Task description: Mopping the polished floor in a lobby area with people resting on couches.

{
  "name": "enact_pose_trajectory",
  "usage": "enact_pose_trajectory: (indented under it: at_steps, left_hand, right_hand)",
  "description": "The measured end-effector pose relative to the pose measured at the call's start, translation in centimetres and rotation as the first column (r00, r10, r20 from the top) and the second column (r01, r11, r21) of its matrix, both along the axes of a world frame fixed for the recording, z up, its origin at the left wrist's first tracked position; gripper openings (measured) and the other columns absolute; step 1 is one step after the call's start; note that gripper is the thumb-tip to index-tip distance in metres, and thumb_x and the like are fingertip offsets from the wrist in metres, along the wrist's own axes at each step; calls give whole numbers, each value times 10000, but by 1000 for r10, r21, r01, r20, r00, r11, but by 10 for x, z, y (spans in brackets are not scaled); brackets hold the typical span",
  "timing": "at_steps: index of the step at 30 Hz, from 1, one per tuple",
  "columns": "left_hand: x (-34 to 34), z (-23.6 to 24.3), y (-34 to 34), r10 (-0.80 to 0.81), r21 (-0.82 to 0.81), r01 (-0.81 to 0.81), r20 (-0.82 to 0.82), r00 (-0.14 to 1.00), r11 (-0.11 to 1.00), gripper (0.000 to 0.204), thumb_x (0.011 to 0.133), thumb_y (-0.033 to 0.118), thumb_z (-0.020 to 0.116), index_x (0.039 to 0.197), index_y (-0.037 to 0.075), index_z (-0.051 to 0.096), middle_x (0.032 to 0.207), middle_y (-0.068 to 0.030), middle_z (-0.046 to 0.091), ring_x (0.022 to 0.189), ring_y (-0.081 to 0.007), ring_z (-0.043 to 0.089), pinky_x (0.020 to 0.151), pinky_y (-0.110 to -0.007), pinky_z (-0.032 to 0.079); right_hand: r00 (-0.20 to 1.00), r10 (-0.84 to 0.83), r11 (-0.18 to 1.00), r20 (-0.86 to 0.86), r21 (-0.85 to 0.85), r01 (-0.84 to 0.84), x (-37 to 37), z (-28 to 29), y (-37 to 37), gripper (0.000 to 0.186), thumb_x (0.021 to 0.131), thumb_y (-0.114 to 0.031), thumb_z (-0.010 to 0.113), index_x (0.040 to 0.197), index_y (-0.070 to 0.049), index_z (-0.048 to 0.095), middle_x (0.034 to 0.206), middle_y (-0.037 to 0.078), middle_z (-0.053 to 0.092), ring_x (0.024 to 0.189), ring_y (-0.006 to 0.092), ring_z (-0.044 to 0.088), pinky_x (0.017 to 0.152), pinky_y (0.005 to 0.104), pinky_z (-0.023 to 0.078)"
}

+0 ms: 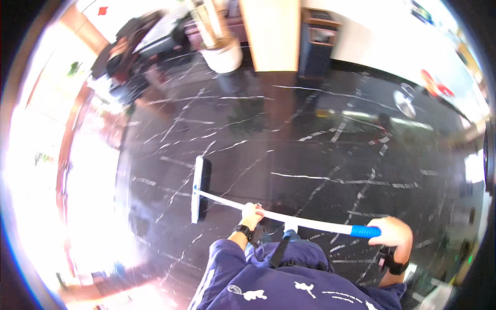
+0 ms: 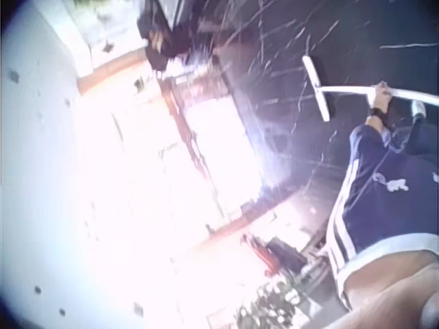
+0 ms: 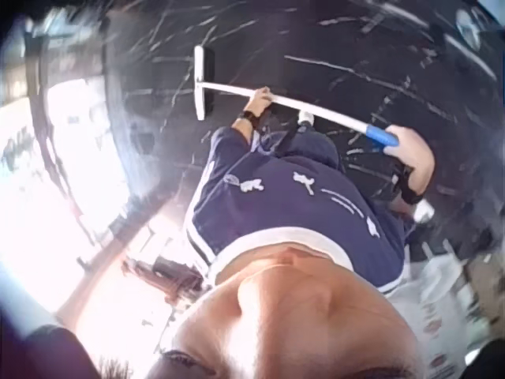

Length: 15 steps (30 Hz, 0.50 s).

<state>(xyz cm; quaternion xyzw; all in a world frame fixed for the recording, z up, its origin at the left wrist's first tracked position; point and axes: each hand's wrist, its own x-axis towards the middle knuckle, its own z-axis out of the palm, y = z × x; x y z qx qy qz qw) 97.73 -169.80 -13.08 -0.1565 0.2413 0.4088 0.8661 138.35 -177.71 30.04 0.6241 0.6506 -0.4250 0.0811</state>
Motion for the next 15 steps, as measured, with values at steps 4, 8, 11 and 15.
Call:
enact_pose_trajectory:
  at_steps: [4, 8, 11, 15]
  left_hand:
    - [-52, 27, 3, 167, -73, -208, -370, 914, 975, 78, 745, 24, 386, 816, 4, 410, 696, -69, 416, 583, -93, 414, 409, -184, 351]
    - [-114, 72, 53, 182, -119, -303, -580, 794, 945, 98, 744, 90, 447, 754, 5, 397, 625, -94, 439, 454, -162, 421, 401, -244, 383]
    - [-189, 64, 85, 238, -234, -471, -628, 741, 850, 78, 751, 80, 440, 755, 15, 396, 614, -87, 436, 470, -163, 436, 409, -242, 387]
    - [-187, 106, 160, 146, -206, -375, -676, 722, 904, 132, 781, 136, 444, 742, 43, 358, 610, -74, 418, 559, -189, 479, 536, -336, 418]
  right_hand:
    - [978, 189, 972, -85, -123, -198, -106, -81, 68, 301, 609, -266, 595, 803, -57, 498, 686, 138, 555, 647, 288, 549, 568, 364, 421]
    - [972, 233, 971, -30, 67, -230, -231, -123, 121, 275, 642, -260, 578, 749, -32, 468, 660, 166, 544, 639, 320, 541, 555, 387, 421]
    - [959, 273, 951, -76, 174, -257, -323, -131, 151, 279, 650, -246, 563, 765, -14, 461, 640, 164, 547, 611, 316, 549, 548, 392, 433]
    - [961, 275, 905, -39, 348, -245, -408, -191, 217, 288, 641, -242, 569, 777, -10, 466, 653, 153, 557, 617, 303, 559, 570, 384, 447]
